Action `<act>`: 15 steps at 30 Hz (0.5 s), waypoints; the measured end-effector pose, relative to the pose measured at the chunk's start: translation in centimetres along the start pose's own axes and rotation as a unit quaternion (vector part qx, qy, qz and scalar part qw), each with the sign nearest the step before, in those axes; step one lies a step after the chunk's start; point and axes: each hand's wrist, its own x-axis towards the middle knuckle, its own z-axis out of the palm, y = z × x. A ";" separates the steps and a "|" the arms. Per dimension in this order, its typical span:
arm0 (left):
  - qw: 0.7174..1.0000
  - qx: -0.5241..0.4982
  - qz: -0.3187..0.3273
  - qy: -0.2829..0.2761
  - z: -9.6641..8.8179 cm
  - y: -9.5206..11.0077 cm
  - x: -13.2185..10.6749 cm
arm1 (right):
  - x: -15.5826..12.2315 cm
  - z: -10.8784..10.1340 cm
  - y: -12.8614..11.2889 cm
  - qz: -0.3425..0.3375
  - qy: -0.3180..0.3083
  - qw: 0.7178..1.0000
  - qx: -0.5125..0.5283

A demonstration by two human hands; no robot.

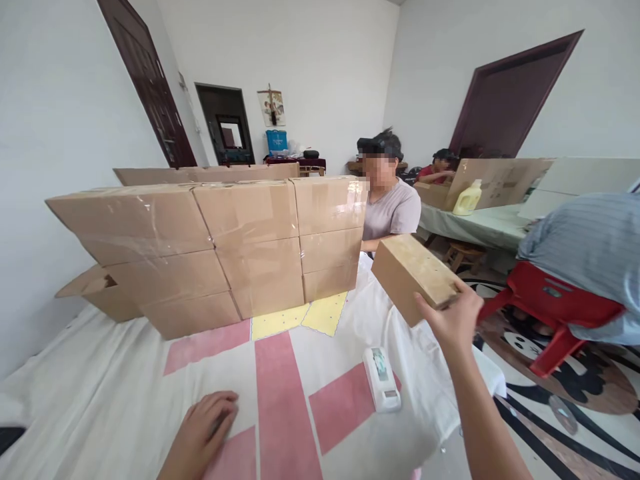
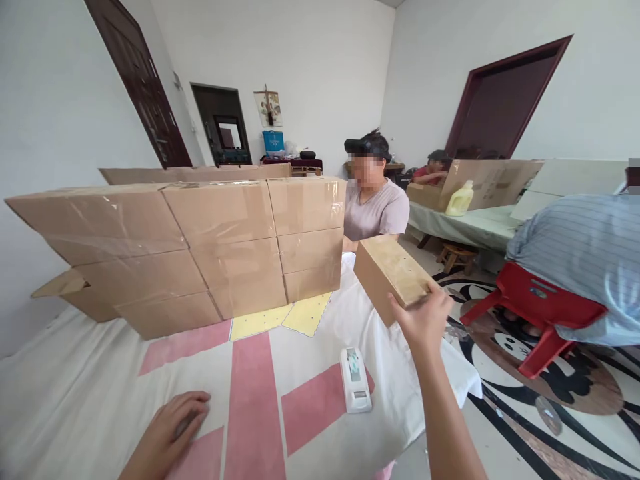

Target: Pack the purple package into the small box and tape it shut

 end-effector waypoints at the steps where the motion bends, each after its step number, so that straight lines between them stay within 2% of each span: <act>1: 1.000 0.008 -0.002 -0.010 0.0 0.2 0.0 | 0.5 2.3 0.4 0.011 -0.034 0.999 -0.037; 3: 1.000 0.011 -0.008 -0.018 0.1 0.6 0.0 | 1.3 6.9 0.4 0.042 -0.108 0.989 -0.094; 5: 1.000 0.003 -0.012 -0.023 -0.1 1.0 0.0 | 1.9 10.7 -0.3 0.065 -0.185 0.972 -0.125; 7: 0.999 -0.009 -0.016 -0.029 -0.4 1.5 0.0 | 2.9 12.7 -1.5 0.092 -0.266 0.951 -0.127; 9: 0.999 -0.027 -0.018 -0.035 -0.9 2.1 0.0 | 4.0 13.1 -3.3 0.120 -0.307 0.936 -0.121; 10: 0.998 -0.038 -0.020 -0.035 -1.1 2.4 0.0 | 4.4 12.9 -4.5 0.125 -0.305 0.936 -0.121; 12: 0.997 -0.065 -0.021 -0.026 -1.7 3.0 0.0 | 4.0 12.5 -7.6 0.095 -0.256 0.955 -0.116; 15: 0.995 -0.102 -0.021 -0.002 -2.8 3.6 0.4 | 0.1 13.1 -14.0 -0.040 -0.182 0.981 -0.050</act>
